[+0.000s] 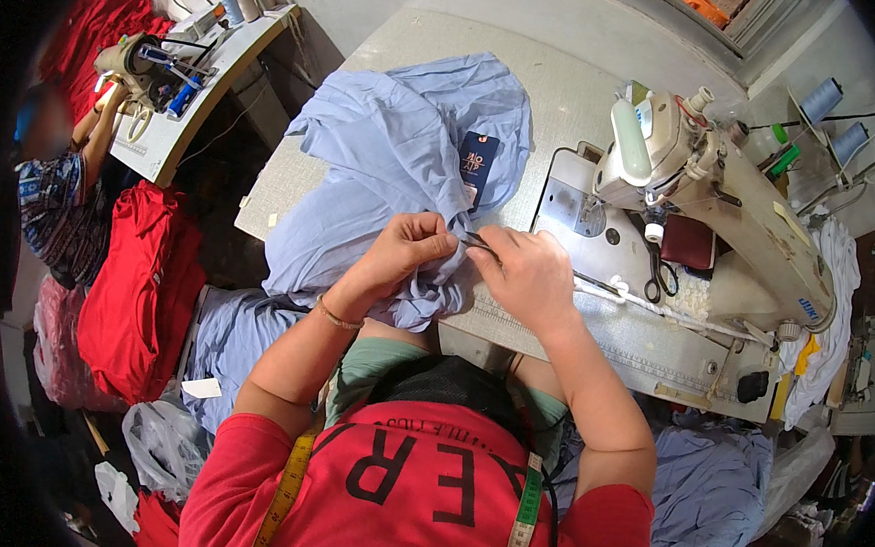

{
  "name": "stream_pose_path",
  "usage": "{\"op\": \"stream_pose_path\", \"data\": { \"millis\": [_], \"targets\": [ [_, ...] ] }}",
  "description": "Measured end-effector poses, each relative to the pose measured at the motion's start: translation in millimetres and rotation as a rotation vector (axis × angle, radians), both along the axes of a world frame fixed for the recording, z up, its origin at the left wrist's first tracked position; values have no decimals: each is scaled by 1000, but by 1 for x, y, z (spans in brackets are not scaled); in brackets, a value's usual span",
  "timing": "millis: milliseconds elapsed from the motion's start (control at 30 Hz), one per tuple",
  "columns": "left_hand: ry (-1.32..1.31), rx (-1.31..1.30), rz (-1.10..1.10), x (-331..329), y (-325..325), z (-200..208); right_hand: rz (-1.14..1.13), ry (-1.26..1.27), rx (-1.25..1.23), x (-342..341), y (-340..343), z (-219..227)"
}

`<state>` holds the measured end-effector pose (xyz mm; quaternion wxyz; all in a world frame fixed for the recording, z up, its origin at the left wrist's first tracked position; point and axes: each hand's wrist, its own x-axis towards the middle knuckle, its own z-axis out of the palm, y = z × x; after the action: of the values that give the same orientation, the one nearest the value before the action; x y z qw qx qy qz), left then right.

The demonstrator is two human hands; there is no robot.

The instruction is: The person uses small scissors to trim loose threads from a light blue shirt laid on a worktable. The person repeatedly snips threads near the collar and shoulder area, then folds the shirt slightly to access additional threads.

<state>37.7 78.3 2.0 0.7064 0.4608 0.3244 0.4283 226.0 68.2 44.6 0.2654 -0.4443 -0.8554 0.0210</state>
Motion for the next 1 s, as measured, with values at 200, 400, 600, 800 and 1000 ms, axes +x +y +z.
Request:
{"op": "stream_pose_path", "data": {
  "millis": [200, 400, 600, 800, 1000],
  "targets": [
    [-37, -13, 13, 1, -1, -3, -45, -107, 90, -4, -8, 8],
    [-10, -24, 7, 0, -1, -1, -62, -202, 122, -8, -11, 11],
    [-20, -12, -16, -2, 2, -4, -53, 192, -280, -2, -2, -1],
    [-73, -34, -32, -3, 3, -4, 46, 32, 167, -3, 2, -11],
    [-64, -38, -37, -4, 6, -10, 35, -178, 318, -5, 2, -12]
  ]
}}
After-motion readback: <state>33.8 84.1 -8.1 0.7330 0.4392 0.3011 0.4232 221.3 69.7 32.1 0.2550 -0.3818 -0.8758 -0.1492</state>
